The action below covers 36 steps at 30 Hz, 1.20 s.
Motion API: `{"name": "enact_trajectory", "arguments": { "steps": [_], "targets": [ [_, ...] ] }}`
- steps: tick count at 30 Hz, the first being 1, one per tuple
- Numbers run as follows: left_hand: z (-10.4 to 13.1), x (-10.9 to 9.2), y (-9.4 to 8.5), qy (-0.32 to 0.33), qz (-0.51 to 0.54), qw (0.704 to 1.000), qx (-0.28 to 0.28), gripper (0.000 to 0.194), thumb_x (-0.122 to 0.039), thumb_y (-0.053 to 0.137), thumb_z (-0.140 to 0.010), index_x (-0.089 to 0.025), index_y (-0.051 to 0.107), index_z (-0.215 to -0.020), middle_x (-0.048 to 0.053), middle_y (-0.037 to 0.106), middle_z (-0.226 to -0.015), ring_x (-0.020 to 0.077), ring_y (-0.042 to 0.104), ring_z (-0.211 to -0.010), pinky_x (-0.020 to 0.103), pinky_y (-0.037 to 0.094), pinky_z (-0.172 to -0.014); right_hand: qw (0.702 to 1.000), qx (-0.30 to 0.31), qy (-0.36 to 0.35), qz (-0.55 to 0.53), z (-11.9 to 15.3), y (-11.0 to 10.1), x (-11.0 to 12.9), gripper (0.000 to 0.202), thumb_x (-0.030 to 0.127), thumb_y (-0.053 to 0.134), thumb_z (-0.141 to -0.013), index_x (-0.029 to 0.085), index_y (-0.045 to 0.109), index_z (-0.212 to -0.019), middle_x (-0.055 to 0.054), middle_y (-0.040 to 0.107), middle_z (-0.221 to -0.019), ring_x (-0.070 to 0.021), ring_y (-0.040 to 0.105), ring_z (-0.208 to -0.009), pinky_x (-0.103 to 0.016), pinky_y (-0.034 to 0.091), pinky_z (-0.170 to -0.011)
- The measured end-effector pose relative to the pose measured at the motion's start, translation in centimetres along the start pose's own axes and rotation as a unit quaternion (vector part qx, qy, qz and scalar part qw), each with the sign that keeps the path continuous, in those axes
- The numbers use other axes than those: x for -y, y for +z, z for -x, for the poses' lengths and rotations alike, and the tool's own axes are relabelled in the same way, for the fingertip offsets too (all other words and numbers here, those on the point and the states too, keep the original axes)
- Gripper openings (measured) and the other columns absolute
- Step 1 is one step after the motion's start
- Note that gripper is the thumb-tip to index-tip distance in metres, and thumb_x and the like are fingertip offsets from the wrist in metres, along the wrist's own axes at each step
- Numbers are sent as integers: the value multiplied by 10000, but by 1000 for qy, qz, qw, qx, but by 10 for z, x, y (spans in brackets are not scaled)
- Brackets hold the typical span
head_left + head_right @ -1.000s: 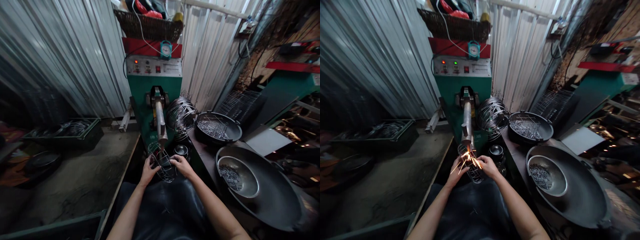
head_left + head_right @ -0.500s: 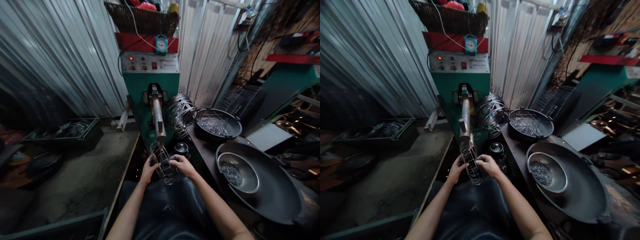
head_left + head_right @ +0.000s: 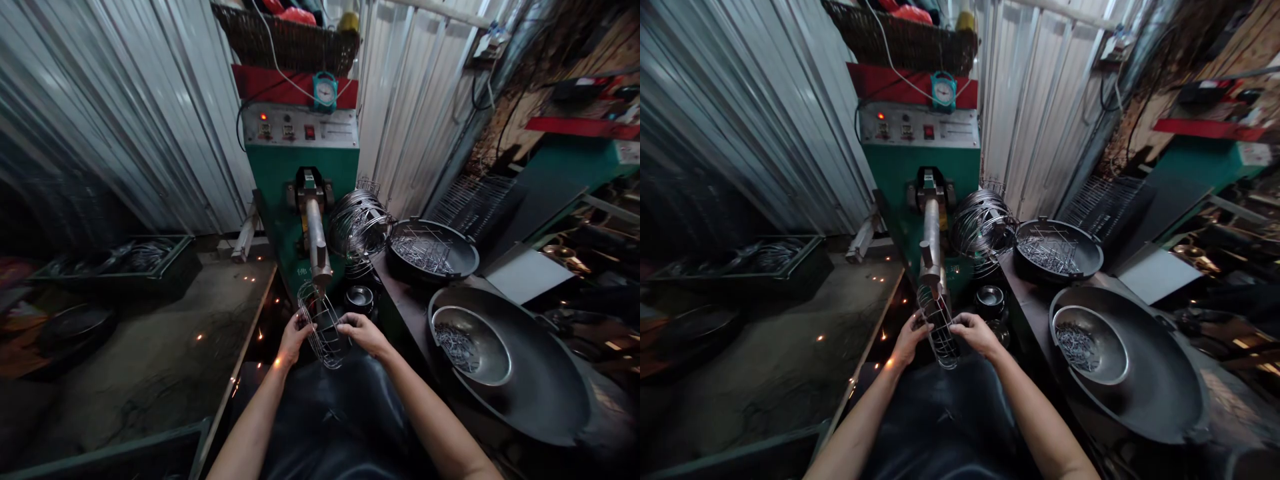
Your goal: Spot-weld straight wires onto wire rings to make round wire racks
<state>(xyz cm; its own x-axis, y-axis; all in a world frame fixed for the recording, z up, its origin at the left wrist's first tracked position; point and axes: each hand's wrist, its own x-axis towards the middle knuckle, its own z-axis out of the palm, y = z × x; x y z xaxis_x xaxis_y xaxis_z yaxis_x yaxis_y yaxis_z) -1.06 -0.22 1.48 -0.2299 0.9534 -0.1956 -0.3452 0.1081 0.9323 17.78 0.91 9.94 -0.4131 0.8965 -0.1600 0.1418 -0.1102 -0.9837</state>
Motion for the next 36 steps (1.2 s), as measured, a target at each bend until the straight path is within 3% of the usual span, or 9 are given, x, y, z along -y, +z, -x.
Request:
{"name": "enact_trajectory", "arguments": {
  "steps": [7, 16, 23, 30, 36],
  "targets": [
    [1, -8, 4, -62, 21, 998, 12, 551, -320, 767, -530, -166, 580, -1025, 72, 615, -908, 165, 593, -740, 262, 472, -587, 999, -34, 1, -27, -21, 7, 11, 251, 379, 668, -610, 153, 629, -710, 12, 594, -663, -127, 509, -643, -262, 389, -654],
    [8, 3, -1, -83, 28, 996, -4, 508, -351, 766, -529, -172, 591, -970, 45, 602, -839, 161, 580, -729, 251, 474, -543, 999, 18, 37, -15, 20, -9, -4, 221, 357, 684, -617, 161, 604, -680, 44, 514, -574, -87, 422, -549, -229, 335, -567],
    [2, -3, 0, -134, 49, 990, 3, 379, -364, 733, -583, -140, 609, -863, 51, 603, -774, 150, 567, -679, 291, 494, -563, 999, -31, -6, -30, -9, 2, 9, 208, 352, 645, -628, 161, 597, -693, 33, 530, -617, -98, 443, -584, -234, 344, -581],
    [-6, -8, 5, -196, 77, 977, -42, 258, -326, 697, -636, -151, 612, -805, 22, 572, -676, 133, 559, -577, 287, 487, -532, 998, -55, -19, 3, -34, 9, 21, 217, 363, 639, -620, 155, 609, -679, 30, 555, -606, -114, 476, -615, -246, 362, -621],
    [-6, -6, 13, -225, 83, 970, -45, 216, -315, 633, -700, -164, 621, -853, 7, 555, -643, 123, 543, -536, 290, 490, -522, 999, -50, -11, 1, -28, 4, 19, 234, 367, 647, -620, 151, 611, -703, 35, 557, -620, -103, 476, -613, -241, 367, -633]
  ]
}}
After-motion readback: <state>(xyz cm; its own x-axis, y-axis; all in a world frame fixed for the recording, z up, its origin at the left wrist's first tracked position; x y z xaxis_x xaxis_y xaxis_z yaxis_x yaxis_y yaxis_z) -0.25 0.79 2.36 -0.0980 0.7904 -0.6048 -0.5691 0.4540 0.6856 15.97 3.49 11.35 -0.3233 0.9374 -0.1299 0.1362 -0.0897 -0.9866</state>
